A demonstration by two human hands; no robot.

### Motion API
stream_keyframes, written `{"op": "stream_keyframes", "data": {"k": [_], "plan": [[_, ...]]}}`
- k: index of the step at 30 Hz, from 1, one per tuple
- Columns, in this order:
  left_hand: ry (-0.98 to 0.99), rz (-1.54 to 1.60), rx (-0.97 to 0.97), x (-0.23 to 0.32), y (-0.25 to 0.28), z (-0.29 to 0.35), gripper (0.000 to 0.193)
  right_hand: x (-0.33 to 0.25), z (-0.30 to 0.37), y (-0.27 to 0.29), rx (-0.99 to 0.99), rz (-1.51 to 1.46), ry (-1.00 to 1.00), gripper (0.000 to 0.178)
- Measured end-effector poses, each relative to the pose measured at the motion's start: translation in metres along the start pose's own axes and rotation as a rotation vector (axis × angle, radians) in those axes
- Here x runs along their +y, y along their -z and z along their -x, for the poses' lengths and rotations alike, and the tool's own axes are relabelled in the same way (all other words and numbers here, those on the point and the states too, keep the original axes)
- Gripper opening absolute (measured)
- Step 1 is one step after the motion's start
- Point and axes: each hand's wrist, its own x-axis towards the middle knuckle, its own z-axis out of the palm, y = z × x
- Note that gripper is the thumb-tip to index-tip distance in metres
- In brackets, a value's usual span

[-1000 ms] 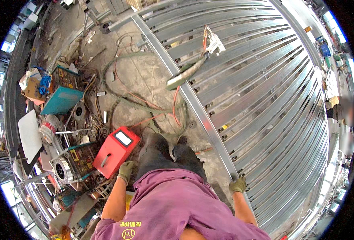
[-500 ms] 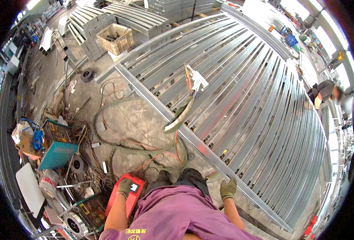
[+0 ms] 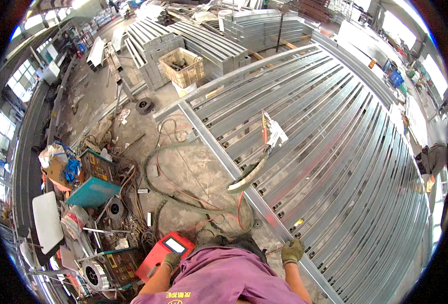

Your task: The person positions long metal bars onto a large metal frame structure and then uses a welding tool to secure them. The person repeatedly aligns the bars and welds them in place while working in a workshop environment.

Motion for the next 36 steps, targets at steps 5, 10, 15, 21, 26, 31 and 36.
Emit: {"op": "stream_keyframes", "data": {"k": [5, 10, 15, 21, 26, 31, 36], "plan": [[0.313, 0.253, 0.204, 0.044, 0.045, -0.045, 0.03, 0.01, -0.014, -0.007, -0.014, 0.07, 0.068, 0.027], [0.146, 0.503, 0.566, 0.195, 0.236, -0.149, 0.044, 0.011, -0.024, 0.006, -0.037, 0.084, 0.031, 0.025], [-0.113, 0.324, 0.555, 0.282, 0.292, -0.275, 0.067, 0.023, -0.03, 0.016, -0.075, -0.116, 0.043, 0.021], [0.002, 0.045, 0.52, 0.362, 0.324, -0.337, 0.08, 0.079, 0.001, 0.045, 0.094, -0.419, -0.187, 0.029], [0.22, -0.091, 0.406, 0.395, 0.331, -0.332, 0.071, 0.153, 0.053, 0.077, 0.23, -0.351, -0.534, 0.037], [0.331, -0.227, 0.505, 0.38, 0.307, -0.359, 0.062, 0.194, 0.05, 0.041, 0.277, -0.326, -0.762, 0.044], [0.323, -0.279, 0.502, 0.386, 0.313, -0.354, 0.064, 0.176, 0.023, 0.064, 0.143, -0.302, -0.925, 0.045]]}}
